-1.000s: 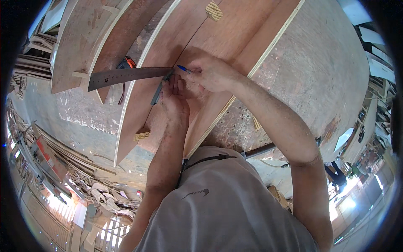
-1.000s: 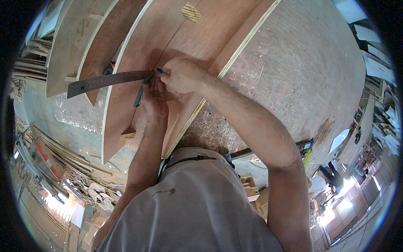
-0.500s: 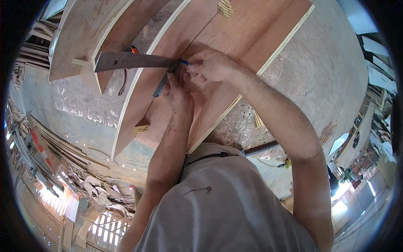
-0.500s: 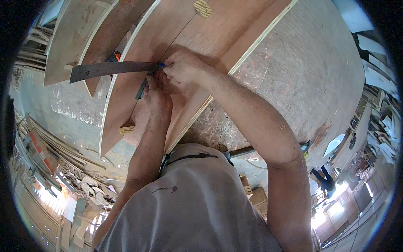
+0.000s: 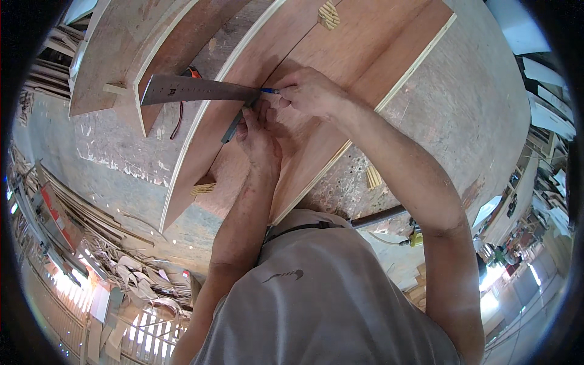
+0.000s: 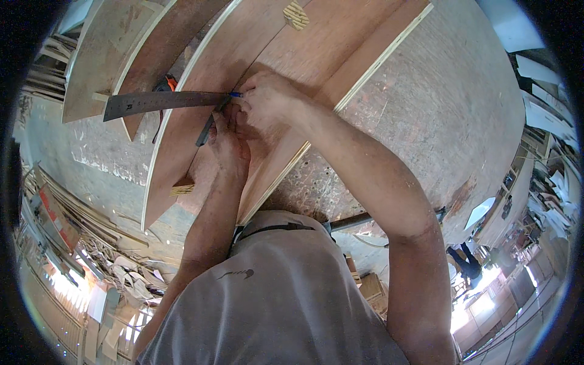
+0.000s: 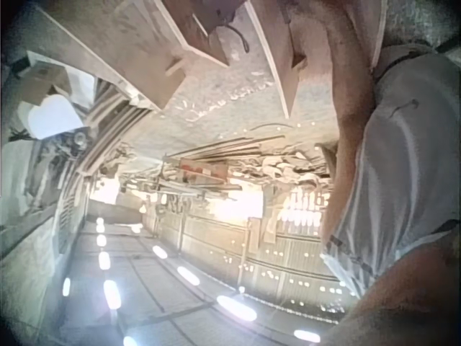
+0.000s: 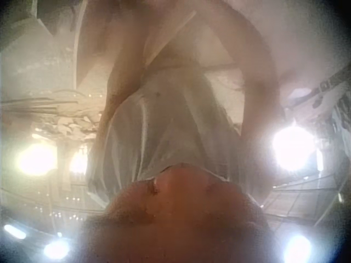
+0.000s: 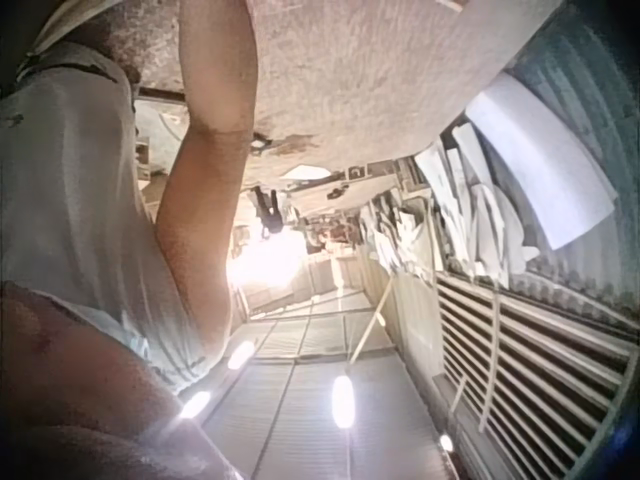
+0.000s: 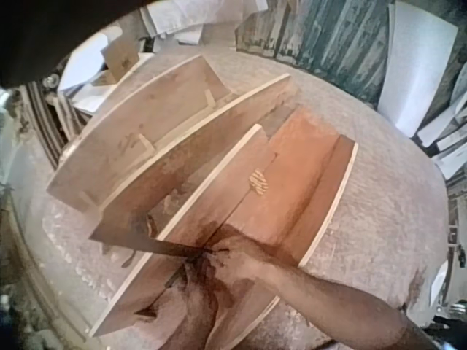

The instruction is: The person marks a curved wooden panel with a square and pen, then uses a nail gun to attach a thin wooden strip along the curved edge. They flip the panel and use a hammer to tap the strip into place, repeating the process on the opposite side.

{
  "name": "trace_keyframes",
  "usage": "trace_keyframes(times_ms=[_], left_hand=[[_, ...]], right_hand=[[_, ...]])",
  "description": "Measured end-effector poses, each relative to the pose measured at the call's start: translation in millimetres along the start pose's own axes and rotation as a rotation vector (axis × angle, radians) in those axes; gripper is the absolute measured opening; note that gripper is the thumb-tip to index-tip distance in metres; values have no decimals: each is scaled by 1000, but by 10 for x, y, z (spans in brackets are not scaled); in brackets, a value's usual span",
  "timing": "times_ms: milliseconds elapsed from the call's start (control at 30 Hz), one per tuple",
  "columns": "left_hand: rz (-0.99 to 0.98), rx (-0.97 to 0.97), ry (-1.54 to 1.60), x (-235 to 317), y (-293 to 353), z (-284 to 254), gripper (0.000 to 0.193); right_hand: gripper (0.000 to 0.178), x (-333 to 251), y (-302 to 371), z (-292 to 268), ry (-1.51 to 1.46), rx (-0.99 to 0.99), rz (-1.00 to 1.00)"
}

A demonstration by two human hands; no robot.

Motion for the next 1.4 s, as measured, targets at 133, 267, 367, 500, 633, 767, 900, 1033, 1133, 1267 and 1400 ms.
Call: trace_keyframes(times_ms=[133,267,367,500,633,767,900,1033,1133,1267,1400], left_hand=[[18,-31,-23,6,-1,-21,20],[4,-20,15,-30,-58,-122,31],[-13,1,-41,55,34,-72,38],[-104,128,25,138,31,-110,35],[-154,219,4,275,58,-121,35],[-111,275,-17,276,128,-213,30],[-241,122,-110,228,462,-580,27],[-442,112,-224,402,599,-923,36],[-522,104,-351,535,504,-1132,44],[-580,164,-320,481,494,-1245,42],[-610,13,-188,405,570,-1144,51]], right_hand=[[30,-176,486,-145,-531,-20,-6],[27,-298,1143,-487,-760,199,-219],[30,-187,1558,-620,-793,344,-314],[32,104,2038,-516,-821,488,-361],[32,483,2426,-382,-815,616,-285],[33,683,2603,-290,-854,676,-252],[33,664,2607,-206,-813,651,-282],[33,540,2577,-125,-725,644,-318],[34,550,2565,-83,-711,707,-361],[37,1194,2487,-243,-699,979,-290],[45,2427,2314,-696,-522,1170,-28]])
Point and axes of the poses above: each hand's wrist, its own y-axis away from the middle knuckle, its own z-axis out of the palm, x = y × z, the point moved 2 cm from there along -y, towards the middle knuckle, and after that the axes turned 4 degrees about -y, right-handed, at the moved point
